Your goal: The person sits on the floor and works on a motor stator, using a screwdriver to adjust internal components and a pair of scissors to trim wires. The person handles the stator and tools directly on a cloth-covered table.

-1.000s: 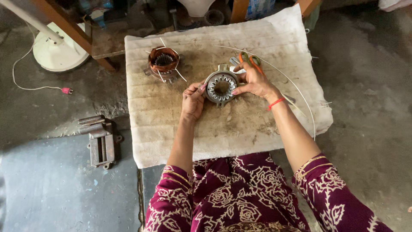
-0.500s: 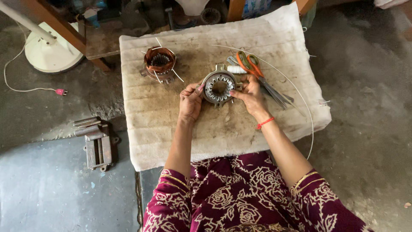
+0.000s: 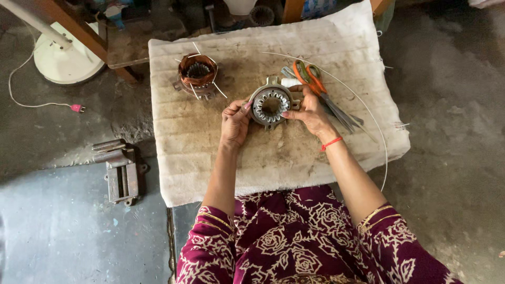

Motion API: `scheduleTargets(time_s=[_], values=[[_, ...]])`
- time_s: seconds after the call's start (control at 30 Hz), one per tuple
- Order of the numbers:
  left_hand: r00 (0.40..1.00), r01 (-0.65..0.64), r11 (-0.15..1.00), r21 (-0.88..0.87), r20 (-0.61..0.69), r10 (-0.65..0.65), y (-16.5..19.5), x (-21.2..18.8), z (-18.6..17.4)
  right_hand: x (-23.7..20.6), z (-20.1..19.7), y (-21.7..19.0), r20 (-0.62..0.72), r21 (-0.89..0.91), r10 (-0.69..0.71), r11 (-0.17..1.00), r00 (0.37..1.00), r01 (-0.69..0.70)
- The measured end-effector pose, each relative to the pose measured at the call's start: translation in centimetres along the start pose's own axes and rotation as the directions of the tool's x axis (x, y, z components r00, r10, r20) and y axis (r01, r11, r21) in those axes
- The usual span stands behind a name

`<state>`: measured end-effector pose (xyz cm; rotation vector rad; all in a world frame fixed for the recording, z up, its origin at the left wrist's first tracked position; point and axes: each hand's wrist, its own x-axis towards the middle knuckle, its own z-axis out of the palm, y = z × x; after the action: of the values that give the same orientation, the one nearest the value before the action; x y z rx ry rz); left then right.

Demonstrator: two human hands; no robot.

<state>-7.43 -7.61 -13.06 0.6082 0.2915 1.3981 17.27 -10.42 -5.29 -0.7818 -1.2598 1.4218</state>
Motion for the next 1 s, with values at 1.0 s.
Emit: scheduleTargets(time_s=[1.0], values=[[0.999,0.019,0.999,-0.044,0.028,-0.017,-0.3,0.5,0.4,-0.4,-0.2,0.9,-0.023,-0.07,-0.002,0.998,1.0,0.0]])
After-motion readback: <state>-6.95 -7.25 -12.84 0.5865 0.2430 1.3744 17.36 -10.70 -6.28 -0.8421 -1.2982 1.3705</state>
